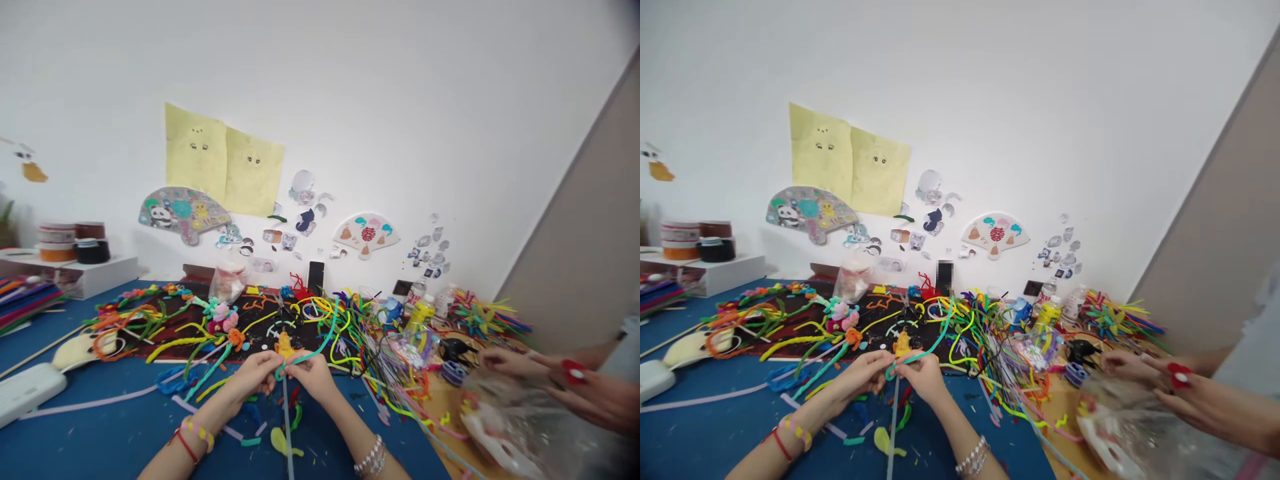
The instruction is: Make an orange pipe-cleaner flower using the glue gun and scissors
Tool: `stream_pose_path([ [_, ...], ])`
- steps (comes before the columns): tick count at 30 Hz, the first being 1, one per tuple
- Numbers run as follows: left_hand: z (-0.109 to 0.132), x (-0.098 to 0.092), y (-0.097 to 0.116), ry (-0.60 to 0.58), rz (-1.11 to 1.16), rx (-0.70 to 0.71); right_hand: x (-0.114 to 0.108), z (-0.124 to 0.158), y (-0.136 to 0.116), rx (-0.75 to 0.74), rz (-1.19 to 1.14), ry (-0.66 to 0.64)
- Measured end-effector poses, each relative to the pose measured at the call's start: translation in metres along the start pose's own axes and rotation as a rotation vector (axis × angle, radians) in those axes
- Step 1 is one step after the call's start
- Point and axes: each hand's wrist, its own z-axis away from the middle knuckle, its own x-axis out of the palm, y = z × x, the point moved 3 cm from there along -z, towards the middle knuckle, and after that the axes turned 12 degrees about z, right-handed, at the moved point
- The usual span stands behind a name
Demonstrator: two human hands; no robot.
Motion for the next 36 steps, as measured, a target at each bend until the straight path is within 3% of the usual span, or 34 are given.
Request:
stream_pose_path([
  [5,0.0,-0.001,0.002,-0.001,-0.015,0.017,0.0,-0.001,0.004,-0.003,0.057,0.001],
  [11,-0.004,-0.005,0.003,0.053,-0.201,0.282,-0.001,-0.004,0.011,0.044,0.08,0.014],
  [20,0.011,0.002,0.012,0.187,-0.828,0.51,-0.002,-0.005,0.014,0.063,0.069,0.035],
  [22,0.01,0.003,0.009,0.19,-0.773,0.497,-0.002,-0.004,0.012,0.052,0.069,0.045],
  [26,0.001,-0.001,0.001,0.162,-0.429,0.445,-0.001,-0.002,0.008,0.02,0.088,0.056],
  [30,-0.009,-0.009,-0.009,0.143,-0.094,0.179,-0.001,-0.001,0.006,-0.023,0.122,0.057],
  [36,-0.006,-0.015,-0.016,0.334,0.213,-0.08,-0.004,0.001,-0.004,-0.094,0.146,0.101],
])
